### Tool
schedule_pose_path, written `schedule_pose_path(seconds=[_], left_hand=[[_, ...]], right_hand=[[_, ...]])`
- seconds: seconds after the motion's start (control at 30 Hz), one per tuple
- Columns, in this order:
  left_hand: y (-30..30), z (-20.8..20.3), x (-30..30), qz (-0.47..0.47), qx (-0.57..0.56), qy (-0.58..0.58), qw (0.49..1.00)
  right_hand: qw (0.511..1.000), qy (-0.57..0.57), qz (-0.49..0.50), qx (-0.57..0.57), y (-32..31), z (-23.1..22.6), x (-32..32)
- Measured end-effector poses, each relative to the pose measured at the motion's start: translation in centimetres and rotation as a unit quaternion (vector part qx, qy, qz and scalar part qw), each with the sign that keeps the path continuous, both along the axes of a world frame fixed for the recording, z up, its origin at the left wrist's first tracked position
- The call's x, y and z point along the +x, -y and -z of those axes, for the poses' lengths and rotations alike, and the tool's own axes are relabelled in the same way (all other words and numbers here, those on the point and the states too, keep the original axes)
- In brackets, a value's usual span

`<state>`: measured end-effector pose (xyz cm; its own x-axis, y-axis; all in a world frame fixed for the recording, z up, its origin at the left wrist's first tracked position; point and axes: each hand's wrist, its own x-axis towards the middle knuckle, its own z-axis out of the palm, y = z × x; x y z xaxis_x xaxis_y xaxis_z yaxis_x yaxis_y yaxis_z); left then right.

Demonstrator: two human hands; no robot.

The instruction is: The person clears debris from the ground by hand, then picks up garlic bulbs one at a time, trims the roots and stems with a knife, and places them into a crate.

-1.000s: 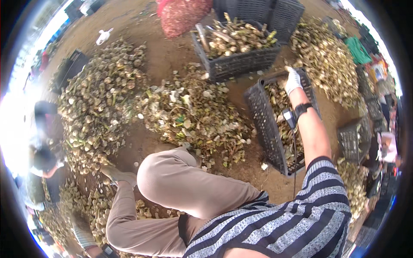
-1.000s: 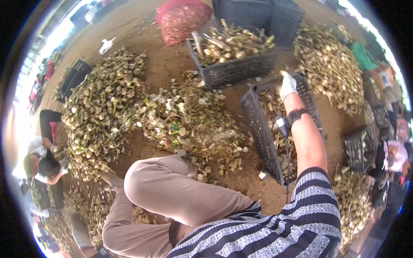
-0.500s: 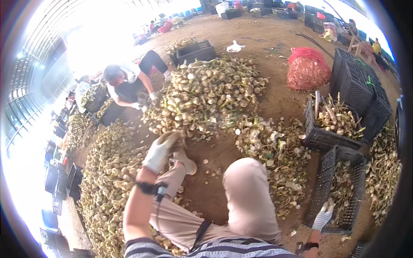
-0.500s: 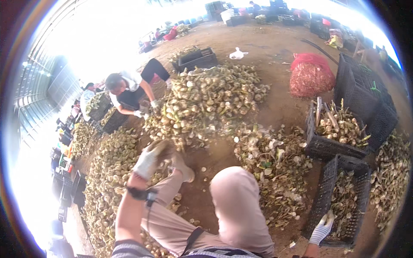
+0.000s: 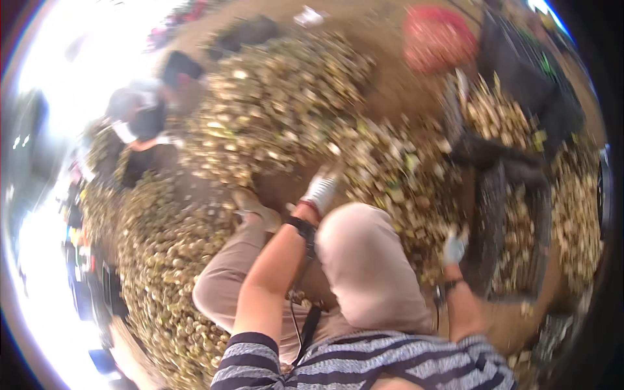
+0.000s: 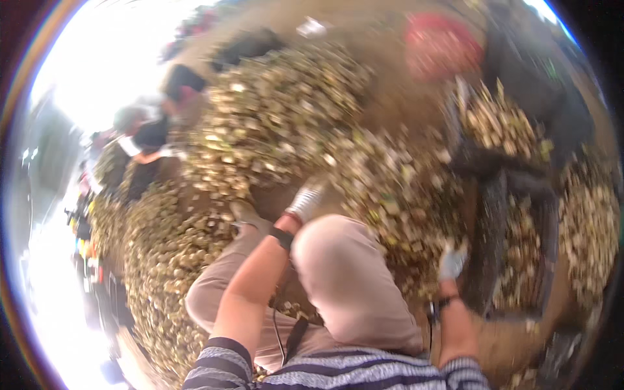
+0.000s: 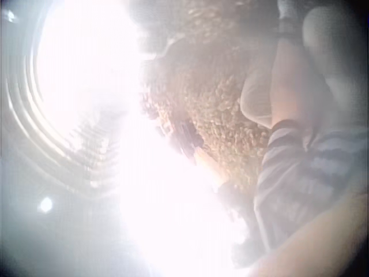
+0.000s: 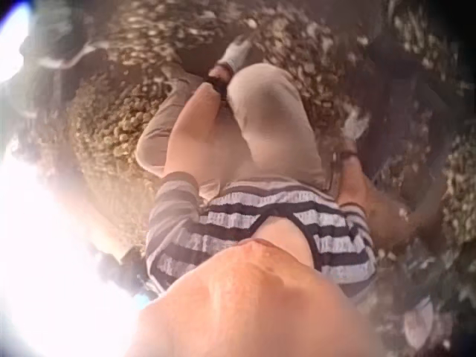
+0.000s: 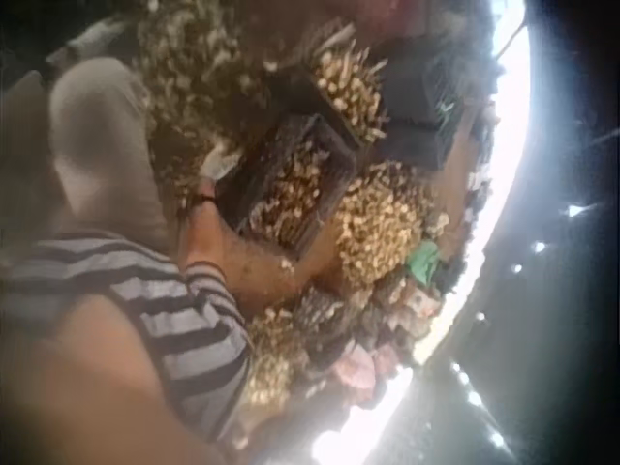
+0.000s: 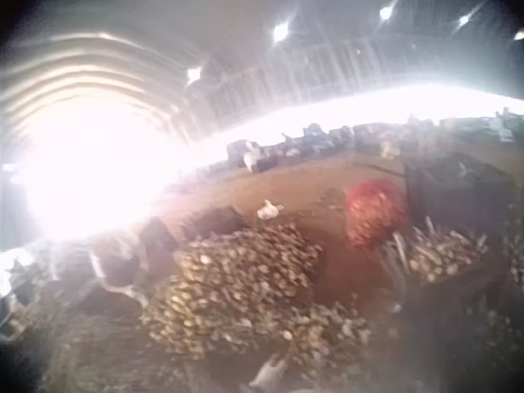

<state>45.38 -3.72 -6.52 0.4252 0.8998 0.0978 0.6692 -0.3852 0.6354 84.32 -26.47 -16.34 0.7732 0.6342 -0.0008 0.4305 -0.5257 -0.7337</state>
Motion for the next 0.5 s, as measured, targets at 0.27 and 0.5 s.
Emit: schedule_pose_path(seconds=[0.27, 0.5], left_hand=[[-3.2, 13.1, 4.1, -0.306, -0.252, 0.157, 0.905], [-4.7, 17.6, 7.6, -0.286, -0.204, 0.136, 0.926]], right_hand=[[0.959, -0.017, 0.229, -0.165, -0.8, 3.8, 2.5], [0.992, -0.085, 0.094, 0.003, -10.0, 2.1, -1.2]])
